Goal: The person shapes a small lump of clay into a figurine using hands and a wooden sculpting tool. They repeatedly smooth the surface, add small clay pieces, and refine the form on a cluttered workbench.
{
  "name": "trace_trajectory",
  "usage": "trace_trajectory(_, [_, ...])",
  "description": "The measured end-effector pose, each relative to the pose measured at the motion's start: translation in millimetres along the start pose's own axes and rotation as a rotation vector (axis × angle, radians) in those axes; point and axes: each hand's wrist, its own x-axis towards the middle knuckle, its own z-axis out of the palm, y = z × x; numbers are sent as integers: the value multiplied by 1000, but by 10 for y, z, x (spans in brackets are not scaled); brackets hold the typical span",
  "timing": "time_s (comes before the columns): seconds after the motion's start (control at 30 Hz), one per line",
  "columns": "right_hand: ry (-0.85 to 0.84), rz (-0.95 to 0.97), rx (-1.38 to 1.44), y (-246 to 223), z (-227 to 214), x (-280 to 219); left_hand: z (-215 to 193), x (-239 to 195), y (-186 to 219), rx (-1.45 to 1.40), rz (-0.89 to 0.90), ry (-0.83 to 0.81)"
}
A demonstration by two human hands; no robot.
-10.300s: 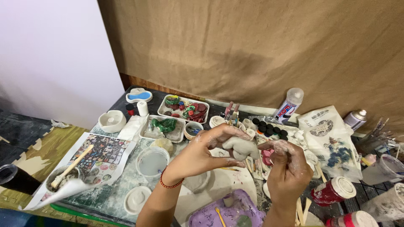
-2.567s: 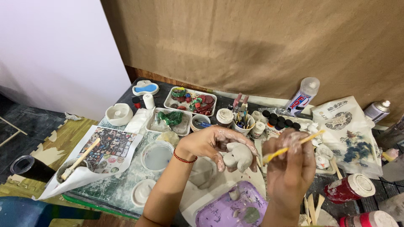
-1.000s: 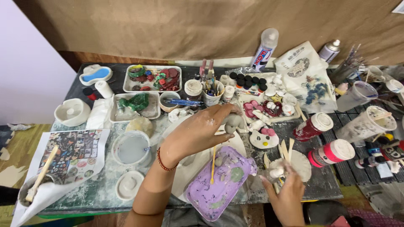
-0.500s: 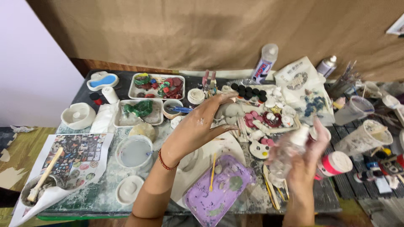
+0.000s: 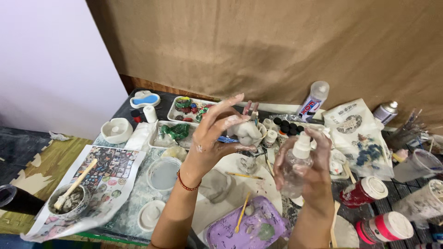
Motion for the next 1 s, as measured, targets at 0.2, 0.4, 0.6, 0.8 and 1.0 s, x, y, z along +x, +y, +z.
trace_trajectory(0.2, [209,-269,-723,-8,-89,-266,-13,0,19,81,-31,-110])
trace_trajectory(0.4, [227,-385,-797,150,-274,-204,6,44,81,-11,-27,-154])
trace_trajectory(0.6, [222,-295,-701,31,-187,-281,-35,69,116,41,-26,-191])
trace_trajectory(0.8, [143,-343,-852,-33,-168,-229,-36,71,68,74,10,-156])
trace_trajectory(1.0, [210,-396,-715,-45,-132,-253,-61,50,25,111,14,-158])
